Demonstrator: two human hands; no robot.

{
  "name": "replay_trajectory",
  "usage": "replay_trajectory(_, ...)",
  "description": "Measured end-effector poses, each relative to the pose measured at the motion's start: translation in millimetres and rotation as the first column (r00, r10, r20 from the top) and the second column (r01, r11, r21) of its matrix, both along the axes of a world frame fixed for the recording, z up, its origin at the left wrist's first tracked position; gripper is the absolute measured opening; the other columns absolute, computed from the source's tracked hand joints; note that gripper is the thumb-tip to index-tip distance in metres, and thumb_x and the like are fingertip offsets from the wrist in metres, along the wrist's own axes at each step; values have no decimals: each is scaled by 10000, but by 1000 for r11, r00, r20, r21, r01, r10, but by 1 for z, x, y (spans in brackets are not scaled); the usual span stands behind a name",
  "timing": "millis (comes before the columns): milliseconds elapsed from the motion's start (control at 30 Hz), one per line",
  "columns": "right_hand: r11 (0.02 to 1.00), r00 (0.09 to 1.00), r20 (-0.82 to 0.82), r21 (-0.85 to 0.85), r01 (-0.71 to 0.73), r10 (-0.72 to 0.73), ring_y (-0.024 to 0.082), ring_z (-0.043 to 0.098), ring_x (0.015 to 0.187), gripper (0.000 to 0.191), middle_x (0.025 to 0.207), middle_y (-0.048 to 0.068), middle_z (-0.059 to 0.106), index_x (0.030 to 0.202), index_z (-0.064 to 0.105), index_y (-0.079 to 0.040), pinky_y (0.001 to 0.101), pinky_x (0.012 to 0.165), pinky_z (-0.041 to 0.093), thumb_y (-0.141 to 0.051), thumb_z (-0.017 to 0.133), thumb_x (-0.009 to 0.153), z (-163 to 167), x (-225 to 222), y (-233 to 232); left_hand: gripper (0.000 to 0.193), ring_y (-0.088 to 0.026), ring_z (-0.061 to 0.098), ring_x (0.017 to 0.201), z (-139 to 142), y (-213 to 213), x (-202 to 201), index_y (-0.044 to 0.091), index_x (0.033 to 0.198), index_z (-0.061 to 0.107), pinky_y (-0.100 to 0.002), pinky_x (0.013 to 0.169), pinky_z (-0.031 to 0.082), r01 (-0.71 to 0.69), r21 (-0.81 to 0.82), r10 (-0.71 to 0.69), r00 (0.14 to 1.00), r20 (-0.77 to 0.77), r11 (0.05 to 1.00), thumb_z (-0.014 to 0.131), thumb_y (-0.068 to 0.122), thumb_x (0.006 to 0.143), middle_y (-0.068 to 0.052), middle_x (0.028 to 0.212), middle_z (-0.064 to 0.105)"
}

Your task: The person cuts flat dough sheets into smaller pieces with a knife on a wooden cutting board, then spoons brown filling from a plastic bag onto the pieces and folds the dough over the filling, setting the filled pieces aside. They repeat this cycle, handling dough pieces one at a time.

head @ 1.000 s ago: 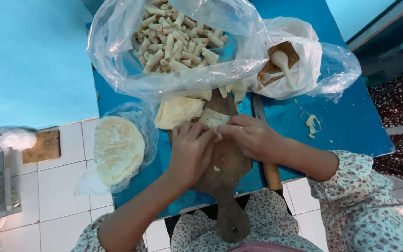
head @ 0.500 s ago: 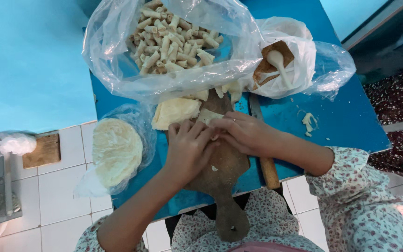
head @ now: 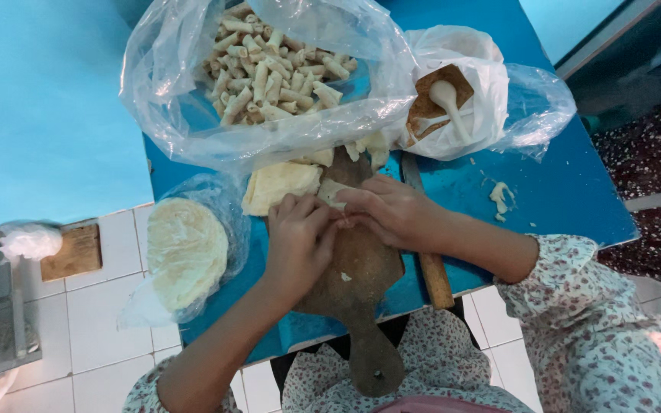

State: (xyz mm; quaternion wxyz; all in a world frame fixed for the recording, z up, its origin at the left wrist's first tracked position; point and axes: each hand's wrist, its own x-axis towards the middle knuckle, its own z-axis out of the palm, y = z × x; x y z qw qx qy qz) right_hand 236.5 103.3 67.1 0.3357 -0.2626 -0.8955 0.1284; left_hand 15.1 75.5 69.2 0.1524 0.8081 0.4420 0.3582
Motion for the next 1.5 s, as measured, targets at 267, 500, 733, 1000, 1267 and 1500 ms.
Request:
replay_trajectory(267, 989, 1000, -4, 149, -21, 22, 299, 657, 918, 476, 1011, 106, 670, 1297, 544, -16, 426, 834, 517, -37, 774, 880, 7, -2, 0, 100, -311, 572, 933, 2, 0, 1, 103, 910, 765, -470, 813, 407, -36, 2, 36, 999, 15, 999, 770, 98, 810, -51, 934, 635)
replay_trajectory(500, 985, 999, 0, 168, -36, 36, 263, 663, 907, 404, 1006, 86, 677, 1234, 604, -9, 386, 824, 539, -28, 780, 871, 9, -5, -3, 142, -347, 566, 974, -1, 2, 2, 45, 879, 705, -476, 824, 433, -56, -33, 58, 996, 62, 998, 784, 74, 765, -100, 1010, 610)
replay_trajectory(733, 987, 996, 87, 162, -15, 1, 302, 668, 984, 430, 1021, 108, 679, 1228, 597, -18, 434, 880, 539, -47, 720, 816, 3, -5, -3, 168, -335, 558, 1019, 2, -1, 1, 46, 910, 698, -475, 839, 402, -21, 90, 22, 1000, -10, 996, 784, 102, 778, -94, 1082, 599)
replay_trajectory(1000, 987, 1000, -15, 163, -8, 11, 335, 675, 1028, 374, 1111, 145, 674, 1215, 547, -15, 456, 944, 547, -26, 695, 872, -2, -5, -14, 127, -294, 550, 1028, 2, -3, 0, 86, 899, 718, -464, 835, 365, -30, 167, 46, 994, -96, 985, 778, 121, 794, -46, 1073, 605)
replay_trajectory(1267, 990, 991, 128, 139, 18, -36, 373, 645, 1194, 477, 1243, 199, 638, 1298, 544, 41, 507, 1065, 495, -9, 649, 836, -3, -6, -25, 164, -314, 564, 1018, 7, 1, -5, 98, 954, 732, -460, 809, 393, -67, 118, 69, 998, -14, 991, 759, 92, 793, -80, 1083, 615)
replay_trajectory(1500, 980, 910, 393, 190, 60, -132, 360, 459, 1445, 650, 1552, 225, 465, 1431, 431, 73, 642, 1191, 293, 14, 592, 805, -3, -13, -21, 184, -297, 583, 1029, 18, 6, -15, 120, 1068, 727, -447, 856, 412, -173, 112, 160, 980, 119, 979, 750, 86, 889, -66, 1075, 613)
